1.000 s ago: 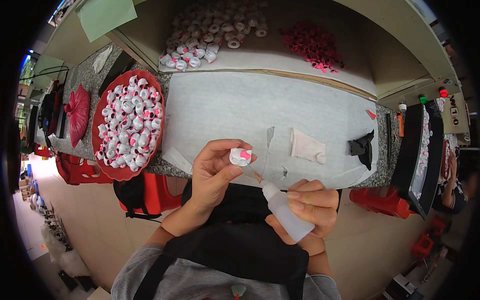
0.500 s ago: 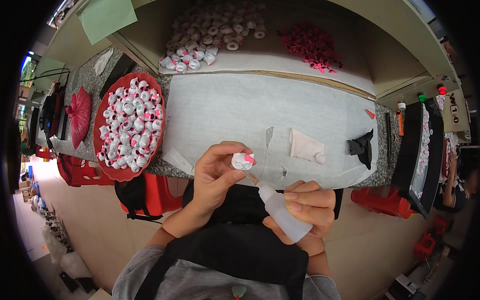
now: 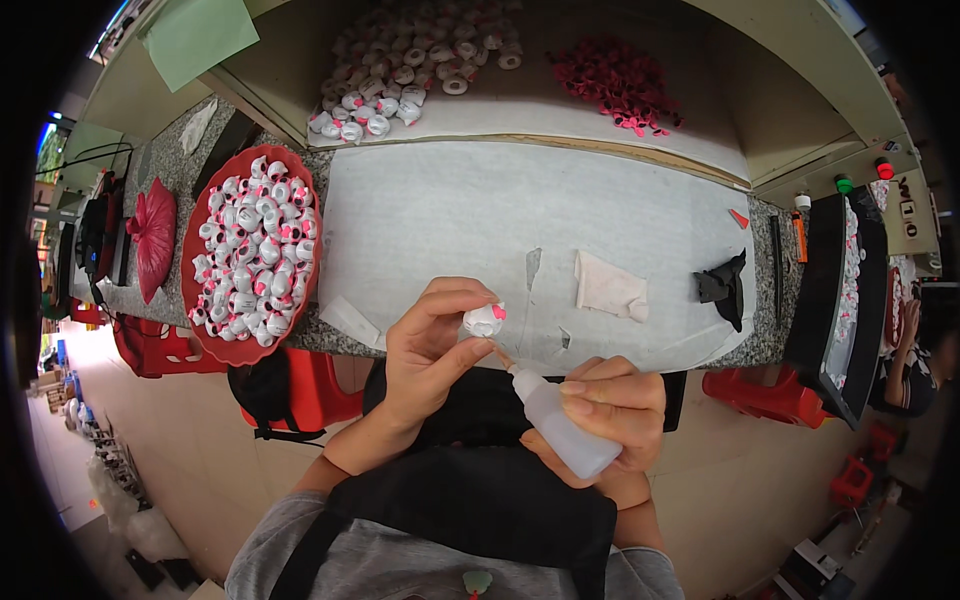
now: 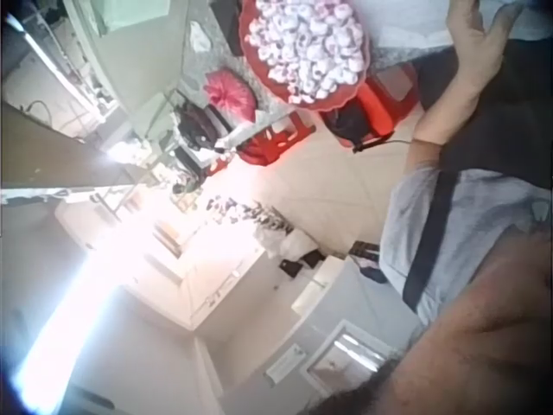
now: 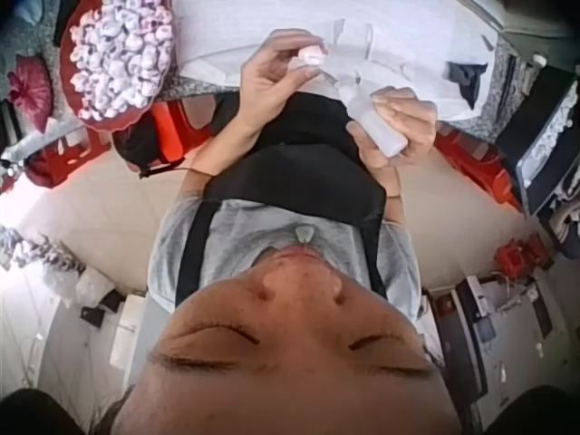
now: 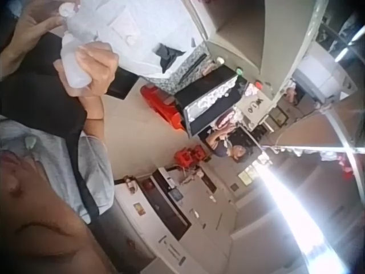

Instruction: Apply glue to white plastic toy heads and attach small red bow accessories.

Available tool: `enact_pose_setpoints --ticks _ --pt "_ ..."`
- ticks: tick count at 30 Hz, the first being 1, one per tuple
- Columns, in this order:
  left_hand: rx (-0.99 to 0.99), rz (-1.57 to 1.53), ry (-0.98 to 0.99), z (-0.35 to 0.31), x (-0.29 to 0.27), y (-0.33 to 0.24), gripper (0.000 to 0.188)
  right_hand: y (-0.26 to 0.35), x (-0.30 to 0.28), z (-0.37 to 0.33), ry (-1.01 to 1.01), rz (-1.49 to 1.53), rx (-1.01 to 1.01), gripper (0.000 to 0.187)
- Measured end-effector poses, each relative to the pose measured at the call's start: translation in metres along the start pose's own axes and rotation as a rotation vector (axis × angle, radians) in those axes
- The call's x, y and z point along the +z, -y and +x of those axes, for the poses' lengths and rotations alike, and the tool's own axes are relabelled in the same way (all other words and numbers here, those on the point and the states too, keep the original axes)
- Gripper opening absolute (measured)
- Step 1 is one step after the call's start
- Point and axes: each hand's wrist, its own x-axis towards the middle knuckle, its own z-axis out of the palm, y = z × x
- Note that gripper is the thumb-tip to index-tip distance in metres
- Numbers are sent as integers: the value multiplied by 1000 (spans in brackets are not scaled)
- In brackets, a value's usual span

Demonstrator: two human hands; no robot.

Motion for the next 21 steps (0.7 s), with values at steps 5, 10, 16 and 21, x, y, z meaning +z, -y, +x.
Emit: enact_pose_setpoints --ticks 5,10,16,21 --pt "13 8 6 3 -2 3 32 -4 -3 1 46 -6 -2 43" --pt "-29 -142 -133 3 -8 -1 33 -15 -1 10 -124 -58 -24 29" --pt "-26 -253 -308 6 -23 -12 36 -70 -33 69 -20 -72 439 26" --pt "-8 -257 -348 7 -19 -17 36 -154 -31 124 190 -337 409 19"
